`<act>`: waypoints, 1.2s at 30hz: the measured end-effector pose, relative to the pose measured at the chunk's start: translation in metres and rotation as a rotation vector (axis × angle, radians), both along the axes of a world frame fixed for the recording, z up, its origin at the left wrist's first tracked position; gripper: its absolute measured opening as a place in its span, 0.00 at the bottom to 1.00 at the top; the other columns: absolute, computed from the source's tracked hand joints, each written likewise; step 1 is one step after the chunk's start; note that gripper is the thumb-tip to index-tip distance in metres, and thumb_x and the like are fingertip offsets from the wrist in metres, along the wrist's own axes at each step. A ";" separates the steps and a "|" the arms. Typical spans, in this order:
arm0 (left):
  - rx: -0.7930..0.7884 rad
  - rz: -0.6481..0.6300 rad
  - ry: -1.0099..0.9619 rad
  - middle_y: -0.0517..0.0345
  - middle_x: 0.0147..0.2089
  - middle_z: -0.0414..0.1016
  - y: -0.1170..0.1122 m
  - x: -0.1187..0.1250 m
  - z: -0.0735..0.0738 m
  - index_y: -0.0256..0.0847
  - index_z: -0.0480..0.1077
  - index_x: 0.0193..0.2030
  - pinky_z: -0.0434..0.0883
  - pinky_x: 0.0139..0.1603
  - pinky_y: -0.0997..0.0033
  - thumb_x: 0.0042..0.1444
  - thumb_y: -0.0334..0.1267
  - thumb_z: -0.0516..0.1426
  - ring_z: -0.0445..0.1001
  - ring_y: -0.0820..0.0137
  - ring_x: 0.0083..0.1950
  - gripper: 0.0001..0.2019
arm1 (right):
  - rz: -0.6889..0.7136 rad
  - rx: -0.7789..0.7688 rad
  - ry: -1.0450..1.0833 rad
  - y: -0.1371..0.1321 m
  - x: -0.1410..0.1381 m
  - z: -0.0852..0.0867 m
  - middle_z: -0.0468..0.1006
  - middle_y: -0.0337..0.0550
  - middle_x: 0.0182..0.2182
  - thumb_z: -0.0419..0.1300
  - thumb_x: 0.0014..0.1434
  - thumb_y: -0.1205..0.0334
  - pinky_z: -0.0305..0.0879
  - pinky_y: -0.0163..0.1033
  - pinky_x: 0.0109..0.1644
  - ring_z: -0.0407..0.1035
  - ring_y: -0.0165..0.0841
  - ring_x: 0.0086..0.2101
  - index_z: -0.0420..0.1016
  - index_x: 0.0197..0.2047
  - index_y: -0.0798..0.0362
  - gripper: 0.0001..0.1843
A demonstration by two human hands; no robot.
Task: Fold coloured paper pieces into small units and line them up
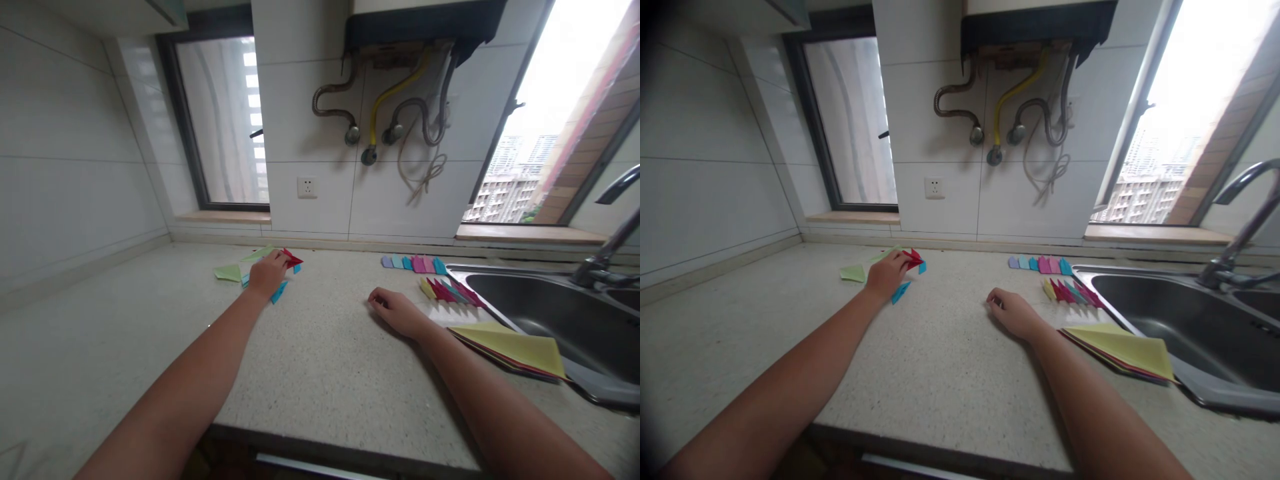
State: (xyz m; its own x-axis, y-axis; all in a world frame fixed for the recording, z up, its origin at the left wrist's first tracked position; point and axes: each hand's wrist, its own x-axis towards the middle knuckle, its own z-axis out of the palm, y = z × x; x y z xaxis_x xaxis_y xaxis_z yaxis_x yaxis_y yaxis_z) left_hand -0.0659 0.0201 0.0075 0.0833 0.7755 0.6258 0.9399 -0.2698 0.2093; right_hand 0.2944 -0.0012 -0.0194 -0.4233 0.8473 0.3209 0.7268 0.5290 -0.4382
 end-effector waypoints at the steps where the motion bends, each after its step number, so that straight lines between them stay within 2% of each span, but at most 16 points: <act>1: 0.044 -0.034 -0.024 0.52 0.50 0.72 -0.004 0.007 0.003 0.45 0.75 0.48 0.68 0.46 0.64 0.64 0.36 0.51 0.72 0.62 0.49 0.12 | -0.007 0.011 0.017 -0.001 -0.003 0.001 0.78 0.44 0.31 0.52 0.61 0.59 0.58 0.38 0.35 0.69 0.34 0.31 0.74 0.40 0.52 0.11; 3: 0.104 -0.148 -0.110 0.53 0.49 0.73 -0.011 0.021 0.008 0.45 0.75 0.47 0.69 0.49 0.64 0.62 0.34 0.53 0.72 0.63 0.49 0.11 | -0.008 0.035 0.053 -0.005 -0.011 0.008 0.78 0.44 0.32 0.52 0.60 0.59 0.59 0.38 0.36 0.69 0.33 0.31 0.74 0.40 0.52 0.11; 6: 0.098 -0.347 -0.319 0.53 0.48 0.73 -0.016 0.045 0.017 0.44 0.76 0.44 0.70 0.49 0.64 0.61 0.33 0.54 0.71 0.63 0.51 0.10 | 0.024 0.086 0.085 -0.012 -0.024 0.031 0.78 0.44 0.32 0.52 0.60 0.60 0.59 0.38 0.36 0.68 0.33 0.30 0.73 0.40 0.52 0.10; 10: -0.004 -0.492 -0.802 0.49 0.45 0.74 -0.016 0.076 0.027 0.41 0.76 0.41 0.74 0.37 0.66 0.58 0.38 0.58 0.74 0.63 0.45 0.07 | 0.062 0.150 0.171 -0.013 -0.043 0.064 0.77 0.44 0.32 0.52 0.60 0.61 0.60 0.39 0.35 0.67 0.33 0.30 0.73 0.40 0.51 0.09; 12: -0.081 -0.554 -1.059 0.49 0.43 0.75 -0.017 0.087 0.027 0.40 0.75 0.41 0.75 0.32 0.67 0.55 0.39 0.60 0.75 0.63 0.41 0.08 | 0.033 0.180 0.272 -0.008 -0.051 0.068 0.77 0.43 0.31 0.53 0.60 0.60 0.60 0.39 0.35 0.66 0.32 0.29 0.73 0.40 0.51 0.10; 14: -0.131 -0.615 -1.224 0.50 0.42 0.76 -0.018 0.091 0.022 0.40 0.74 0.42 0.76 0.32 0.68 0.53 0.38 0.60 0.75 0.63 0.42 0.10 | -0.015 0.203 0.385 -0.001 -0.059 0.060 0.76 0.42 0.30 0.52 0.60 0.59 0.59 0.38 0.34 0.66 0.32 0.28 0.72 0.41 0.51 0.10; 16: -0.172 -0.647 -1.283 0.51 0.42 0.76 -0.019 0.091 0.012 0.39 0.74 0.42 0.77 0.32 0.68 0.52 0.36 0.60 0.75 0.63 0.43 0.10 | -0.072 0.209 0.450 0.004 -0.064 0.043 0.75 0.41 0.28 0.52 0.60 0.59 0.59 0.38 0.33 0.65 0.32 0.27 0.71 0.41 0.51 0.10; 19: -0.230 -0.668 -1.265 0.51 0.42 0.76 -0.018 0.087 -0.004 0.39 0.73 0.41 0.77 0.32 0.69 0.51 0.36 0.60 0.76 0.65 0.41 0.10 | -0.070 0.156 0.336 0.004 -0.065 0.020 0.76 0.41 0.31 0.52 0.59 0.61 0.59 0.38 0.34 0.66 0.32 0.28 0.72 0.41 0.50 0.09; 21: -0.256 -0.674 -1.247 0.52 0.41 0.76 -0.017 0.086 -0.012 0.39 0.74 0.41 0.77 0.32 0.68 0.51 0.37 0.60 0.76 0.67 0.39 0.10 | -0.045 0.169 0.223 -0.001 -0.064 0.013 0.77 0.42 0.34 0.52 0.58 0.63 0.58 0.38 0.37 0.67 0.32 0.30 0.72 0.42 0.50 0.10; 25: -0.300 -0.727 -1.244 0.53 0.40 0.76 -0.021 0.090 -0.017 0.38 0.74 0.40 0.76 0.35 0.68 0.51 0.37 0.61 0.75 0.67 0.38 0.09 | -0.044 0.198 0.177 -0.009 -0.059 0.016 0.77 0.42 0.35 0.52 0.59 0.63 0.57 0.38 0.37 0.66 0.32 0.30 0.71 0.43 0.50 0.10; 30: -0.347 -0.826 -1.355 0.52 0.46 0.76 -0.028 0.093 -0.018 0.39 0.74 0.44 0.76 0.38 0.69 0.50 0.34 0.61 0.75 0.66 0.44 0.12 | -0.058 0.219 0.264 -0.005 -0.053 0.019 0.77 0.42 0.35 0.52 0.60 0.62 0.58 0.38 0.36 0.66 0.32 0.30 0.71 0.42 0.50 0.09; 36: -0.369 -0.828 -1.445 0.53 0.48 0.77 -0.029 0.091 -0.020 0.41 0.74 0.45 0.75 0.41 0.68 0.49 0.36 0.63 0.75 0.67 0.45 0.14 | -0.148 0.089 0.438 0.010 -0.049 0.006 0.73 0.43 0.37 0.53 0.60 0.53 0.62 0.39 0.37 0.66 0.32 0.32 0.67 0.48 0.52 0.16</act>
State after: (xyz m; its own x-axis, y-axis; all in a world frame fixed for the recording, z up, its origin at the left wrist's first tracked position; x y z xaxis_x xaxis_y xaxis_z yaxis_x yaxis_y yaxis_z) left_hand 0.0248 -0.0088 -0.0126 0.0762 0.9304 0.3585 -0.4135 -0.2977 0.8605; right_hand 0.2451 0.0091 -0.0133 -0.1084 0.8496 0.5162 0.5538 0.4828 -0.6784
